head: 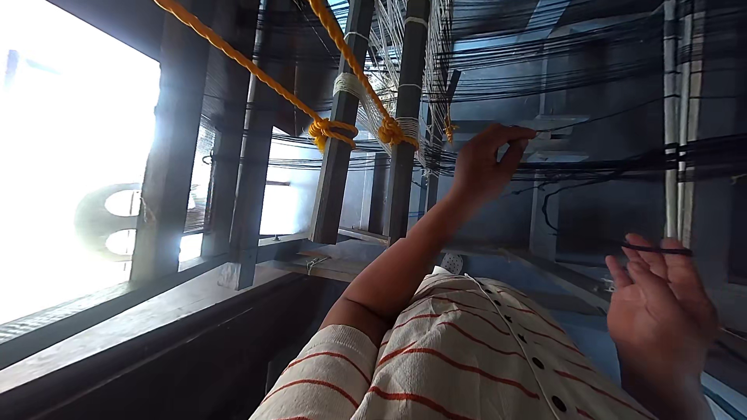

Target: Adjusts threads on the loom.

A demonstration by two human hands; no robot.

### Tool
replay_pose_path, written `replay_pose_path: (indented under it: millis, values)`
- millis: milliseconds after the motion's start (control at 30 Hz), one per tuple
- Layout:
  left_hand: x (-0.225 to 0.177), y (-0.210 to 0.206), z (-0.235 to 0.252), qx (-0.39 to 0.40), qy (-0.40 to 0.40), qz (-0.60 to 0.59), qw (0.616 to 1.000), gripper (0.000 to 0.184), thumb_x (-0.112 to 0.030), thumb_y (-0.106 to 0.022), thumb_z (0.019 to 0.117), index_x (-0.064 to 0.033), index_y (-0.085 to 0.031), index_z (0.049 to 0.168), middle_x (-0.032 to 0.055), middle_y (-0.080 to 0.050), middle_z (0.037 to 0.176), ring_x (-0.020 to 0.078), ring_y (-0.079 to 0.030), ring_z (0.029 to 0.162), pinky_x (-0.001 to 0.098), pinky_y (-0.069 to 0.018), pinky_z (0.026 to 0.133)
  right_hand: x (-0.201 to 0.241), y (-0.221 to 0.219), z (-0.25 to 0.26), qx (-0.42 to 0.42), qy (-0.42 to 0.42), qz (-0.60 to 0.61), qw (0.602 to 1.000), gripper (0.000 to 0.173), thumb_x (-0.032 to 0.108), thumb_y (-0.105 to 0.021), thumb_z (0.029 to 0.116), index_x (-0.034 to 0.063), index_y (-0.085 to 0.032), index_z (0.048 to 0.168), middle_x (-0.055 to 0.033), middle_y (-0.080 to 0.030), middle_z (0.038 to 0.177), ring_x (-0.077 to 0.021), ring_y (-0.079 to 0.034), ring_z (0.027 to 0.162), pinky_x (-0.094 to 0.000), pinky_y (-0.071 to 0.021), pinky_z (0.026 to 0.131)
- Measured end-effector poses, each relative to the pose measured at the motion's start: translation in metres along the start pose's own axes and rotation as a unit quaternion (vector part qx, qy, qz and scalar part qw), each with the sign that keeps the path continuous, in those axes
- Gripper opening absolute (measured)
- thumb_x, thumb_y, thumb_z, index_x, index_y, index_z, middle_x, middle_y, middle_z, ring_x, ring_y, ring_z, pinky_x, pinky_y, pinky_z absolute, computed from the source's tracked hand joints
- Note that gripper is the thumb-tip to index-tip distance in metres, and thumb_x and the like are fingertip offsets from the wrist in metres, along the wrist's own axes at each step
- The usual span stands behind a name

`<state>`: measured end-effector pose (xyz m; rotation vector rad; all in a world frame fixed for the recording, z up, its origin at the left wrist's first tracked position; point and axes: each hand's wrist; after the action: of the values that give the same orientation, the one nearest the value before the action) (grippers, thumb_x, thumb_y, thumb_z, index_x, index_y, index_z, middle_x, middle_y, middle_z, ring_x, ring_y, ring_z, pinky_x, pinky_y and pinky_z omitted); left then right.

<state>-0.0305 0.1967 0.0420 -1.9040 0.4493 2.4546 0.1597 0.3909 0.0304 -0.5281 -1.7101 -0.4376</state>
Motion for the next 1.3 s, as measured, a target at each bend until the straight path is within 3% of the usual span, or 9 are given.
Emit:
replay_pose_path:
  millis: [367, 533, 633, 767, 1000, 1200, 1300]
  values:
    - [-0.002, 0.009, -0.006, -0.043, -0.014, -0.021, 0.999, 0.018, 0.003, -0.059, 0.0961, 0.0048, -0.073, 0.107, 0.0068, -0.061, 0.088, 0.0029, -0.047, 0.067, 0.0168, -0.0395, 0.058, -0.011, 0.007, -0.016, -0.018, -0.052, -0.033, 0.998, 0.068, 0.008, -0.051, 0.0959, -0.0133, -0.022, 0.154, -0.0219, -0.034, 0.160, -0.0186, -0.042, 0.145, -0.0298, -0.0439, 0.113]
    - [-0.061, 0.024, -0.030, 0.008, -0.052, 0.009, 0.999, 0.019, 0.005, -0.060, 0.0942, 0.0055, -0.074, 0.107, 0.0108, -0.064, 0.091, 0.0074, -0.055, 0.072, 0.0198, -0.0478, 0.062, -0.016, 0.013, -0.021, -0.038, -0.085, -0.048, 0.994, 0.075, 0.010, -0.054, 0.0918, -0.0130, -0.021, 0.155, -0.0247, -0.033, 0.159, -0.0169, -0.044, 0.143, -0.0274, -0.0461, 0.108]
    - [-0.099, 0.046, -0.044, 0.047, -0.082, -0.020, 0.995, 0.019, 0.005, -0.059, 0.0927, 0.0080, -0.073, 0.106, 0.0110, -0.065, 0.094, 0.0052, -0.057, 0.075, 0.0174, -0.0499, 0.064, -0.017, 0.017, -0.025, -0.031, -0.127, -0.056, 0.990, 0.074, 0.011, -0.053, 0.0941, -0.0097, -0.018, 0.156, -0.0207, -0.035, 0.158, -0.0122, -0.047, 0.139, -0.0249, -0.0474, 0.105]
    - [-0.121, 0.090, -0.056, 0.093, -0.025, -0.066, 0.993, 0.014, 0.004, -0.064, 0.0933, 0.0052, -0.072, 0.105, 0.0048, -0.067, 0.090, 0.0011, -0.055, 0.065, 0.0152, -0.0478, 0.054, -0.014, 0.017, -0.029, -0.021, -0.156, -0.073, 0.985, 0.073, 0.013, -0.053, 0.0951, -0.0074, -0.020, 0.157, -0.0218, -0.036, 0.158, -0.0151, -0.049, 0.138, -0.0271, -0.0486, 0.104]
    - [-0.129, 0.155, -0.085, -0.005, -0.108, 0.083, 0.991, 0.012, -0.012, -0.066, 0.0991, -0.0042, -0.073, 0.104, -0.0033, -0.068, 0.100, 0.0005, -0.063, 0.085, 0.0157, -0.0548, 0.074, -0.020, 0.024, -0.034, 0.018, -0.168, -0.095, 0.981, 0.071, 0.014, -0.052, 0.0961, -0.0085, -0.022, 0.156, -0.0213, -0.043, 0.153, -0.0144, -0.054, 0.132, -0.0285, -0.0511, 0.100]
    - [-0.105, 0.148, -0.110, -0.048, -0.141, 0.254, 0.956, 0.015, -0.003, -0.061, 0.0967, 0.0020, -0.073, 0.104, 0.0072, -0.065, 0.098, 0.0047, -0.062, 0.092, 0.0160, -0.0523, 0.081, -0.019, 0.021, -0.039, 0.075, -0.184, -0.119, 0.973, 0.067, 0.012, -0.050, 0.0971, -0.0092, -0.025, 0.155, -0.0204, -0.050, 0.149, -0.0135, -0.058, 0.129, -0.0275, -0.0514, 0.100]
    - [-0.076, 0.145, -0.114, -0.062, -0.131, 0.290, 0.946, 0.019, -0.008, -0.057, 0.1004, 0.0022, -0.073, 0.104, 0.0110, -0.065, 0.097, 0.0095, -0.061, 0.093, 0.0204, -0.0505, 0.084, -0.021, 0.023, -0.042, 0.114, -0.184, -0.120, 0.969, 0.066, 0.010, -0.051, 0.0971, -0.0094, -0.026, 0.155, -0.0188, -0.055, 0.144, -0.0142, -0.059, 0.126, -0.0292, -0.0519, 0.101]
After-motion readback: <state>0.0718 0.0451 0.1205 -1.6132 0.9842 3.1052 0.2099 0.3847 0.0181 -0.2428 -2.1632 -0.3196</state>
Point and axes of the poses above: each hand's wrist, its own z-axis towards the middle knuckle, its own y-axis out of the back of the hand, x = y × z
